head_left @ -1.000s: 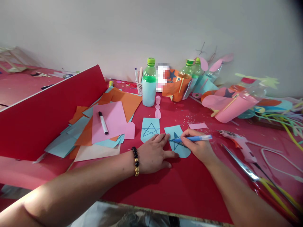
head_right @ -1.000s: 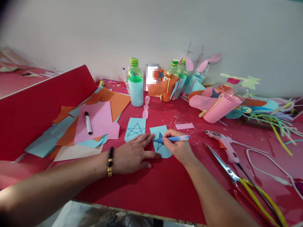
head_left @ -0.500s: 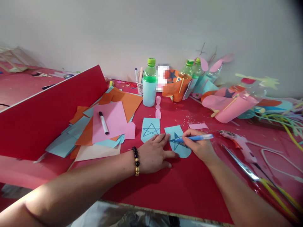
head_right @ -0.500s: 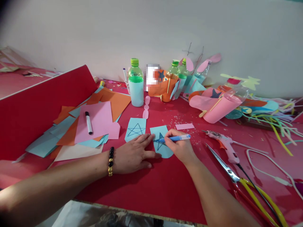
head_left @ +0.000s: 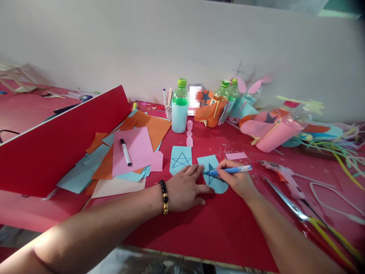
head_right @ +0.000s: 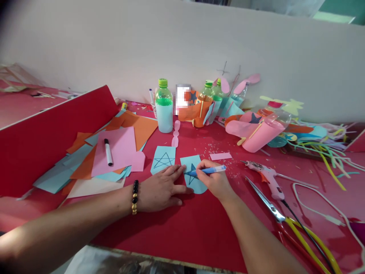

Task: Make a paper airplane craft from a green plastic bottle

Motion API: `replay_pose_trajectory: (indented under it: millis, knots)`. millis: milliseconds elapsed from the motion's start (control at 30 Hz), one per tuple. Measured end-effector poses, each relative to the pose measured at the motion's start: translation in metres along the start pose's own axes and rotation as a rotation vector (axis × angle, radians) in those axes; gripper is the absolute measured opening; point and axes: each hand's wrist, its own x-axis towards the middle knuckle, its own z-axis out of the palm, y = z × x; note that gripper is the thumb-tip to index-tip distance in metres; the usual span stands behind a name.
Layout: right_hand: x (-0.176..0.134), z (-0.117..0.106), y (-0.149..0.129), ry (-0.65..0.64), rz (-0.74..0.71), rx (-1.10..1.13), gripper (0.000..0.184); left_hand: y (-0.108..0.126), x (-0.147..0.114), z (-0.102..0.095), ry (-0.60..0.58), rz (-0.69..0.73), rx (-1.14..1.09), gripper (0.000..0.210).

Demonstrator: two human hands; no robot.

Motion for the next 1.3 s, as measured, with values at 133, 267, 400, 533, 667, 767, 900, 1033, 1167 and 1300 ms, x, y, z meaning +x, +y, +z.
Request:
replay_pose_trajectory:
  millis: [133,267,400,533,667,767,900,1033,1167,1300]
  knots:
    - [0.0,-0.001,0.001,0.028,0.005,0.021,0.014,-0.001,0.0,0.0,0.02,0.014,0.01,0.039]
    - [0.003,-0.003,0.007,0.104,0.015,0.12,0.014,-0.005,0.002,0.002,0.068,0.048,0.036,0.037]
    - [0.005,0.0,0.015,0.162,0.033,0.338,0.016,-0.016,0.007,0.006,0.085,0.065,0.063,0.034]
    - [0.006,0.005,0.019,0.213,0.131,0.522,0.026,-0.024,0.009,0.002,0.145,0.039,0.124,0.03]
    - [0.005,0.011,0.016,0.337,0.147,0.519,0.032,-0.017,0.003,-0.01,0.196,-0.016,0.212,0.024]
    - [0.003,0.02,0.013,0.421,0.153,0.486,0.034,-0.007,-0.001,-0.014,0.19,-0.014,0.23,0.023]
    - [-0.004,0.036,0.008,0.506,0.17,0.457,0.035,-0.001,-0.003,-0.005,0.193,-0.018,0.203,0.035]
    - [-0.007,0.038,-0.001,0.465,0.18,0.435,0.031,-0.003,-0.003,0.002,0.192,-0.032,0.181,0.037]
    - [0.002,0.022,-0.004,0.33,0.135,0.362,0.024,-0.004,-0.005,0.003,0.197,-0.031,0.148,0.036]
    - [0.01,0.015,0.003,0.286,0.058,0.23,0.019,-0.003,-0.005,0.003,0.178,-0.051,0.122,0.037]
